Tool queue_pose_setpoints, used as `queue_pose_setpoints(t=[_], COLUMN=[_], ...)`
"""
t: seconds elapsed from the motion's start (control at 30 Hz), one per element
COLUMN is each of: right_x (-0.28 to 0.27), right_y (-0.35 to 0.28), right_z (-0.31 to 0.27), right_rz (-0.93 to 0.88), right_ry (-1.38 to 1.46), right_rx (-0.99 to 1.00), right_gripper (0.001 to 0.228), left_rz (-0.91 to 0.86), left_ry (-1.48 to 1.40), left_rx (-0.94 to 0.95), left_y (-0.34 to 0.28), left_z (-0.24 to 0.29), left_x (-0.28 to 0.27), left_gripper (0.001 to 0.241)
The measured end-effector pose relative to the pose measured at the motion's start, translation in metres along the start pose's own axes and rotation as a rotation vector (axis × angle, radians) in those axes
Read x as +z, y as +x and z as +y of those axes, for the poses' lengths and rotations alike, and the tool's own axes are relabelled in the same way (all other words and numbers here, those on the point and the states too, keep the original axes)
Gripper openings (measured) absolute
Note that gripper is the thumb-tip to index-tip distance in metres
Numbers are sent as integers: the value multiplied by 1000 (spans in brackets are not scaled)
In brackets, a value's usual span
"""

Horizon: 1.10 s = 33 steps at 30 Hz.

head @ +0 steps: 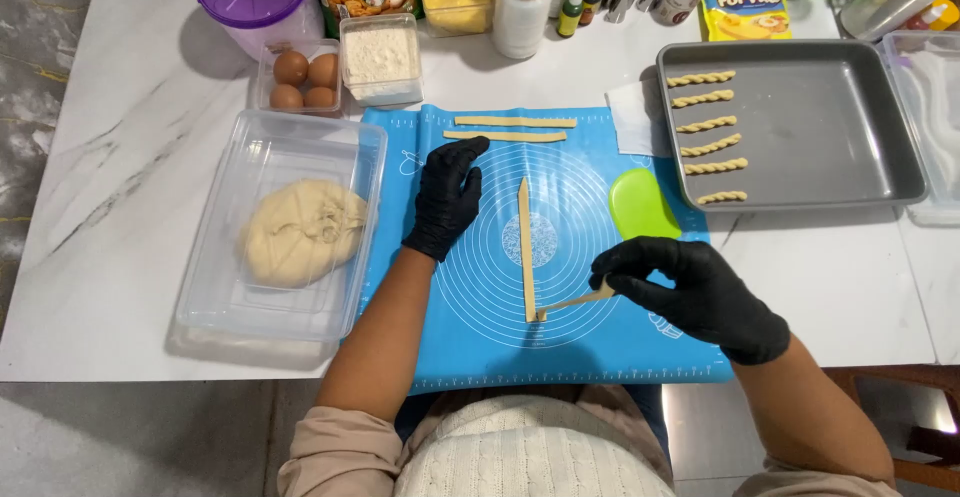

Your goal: Rolling thin strips of dough around a skewer to create spiral-shaped pastry sticks and arranging them on a baking tray.

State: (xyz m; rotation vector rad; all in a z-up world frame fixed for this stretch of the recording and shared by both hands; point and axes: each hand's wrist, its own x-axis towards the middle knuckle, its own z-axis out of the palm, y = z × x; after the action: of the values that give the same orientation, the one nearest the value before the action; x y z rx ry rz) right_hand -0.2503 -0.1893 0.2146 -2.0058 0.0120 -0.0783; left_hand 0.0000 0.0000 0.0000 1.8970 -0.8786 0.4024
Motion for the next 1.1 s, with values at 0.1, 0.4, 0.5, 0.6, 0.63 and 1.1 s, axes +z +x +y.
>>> queue_pose_setpoints(t=[0.1, 0.4, 0.5, 0.6, 0.63, 1.1], right_x=[-8, -10, 6, 26, 31, 17], right_y=[-6, 40, 82, 125, 140, 190], right_z=[-27, -57, -37, -21, -13, 148], right_rz=[60, 163, 199, 221, 221, 468], right_ry=[50, 43, 166, 279, 281, 537], right_rx=[48, 7, -87, -131, -131, 214], right_gripper=[23, 22, 22, 20, 20, 24], left_rz=[50, -218, -48, 196, 194, 566], left_ry=[-133, -1060, -989, -820, -819, -431], left_rx=[6, -223, -232, -174, -174, -170], left_y=[2, 7, 10, 13, 13, 15], left_z=[4, 50, 40, 21, 15, 6], left_x=[-5, -20, -16, -20, -22, -22], left_gripper=[40, 49, 48, 45, 45, 43])
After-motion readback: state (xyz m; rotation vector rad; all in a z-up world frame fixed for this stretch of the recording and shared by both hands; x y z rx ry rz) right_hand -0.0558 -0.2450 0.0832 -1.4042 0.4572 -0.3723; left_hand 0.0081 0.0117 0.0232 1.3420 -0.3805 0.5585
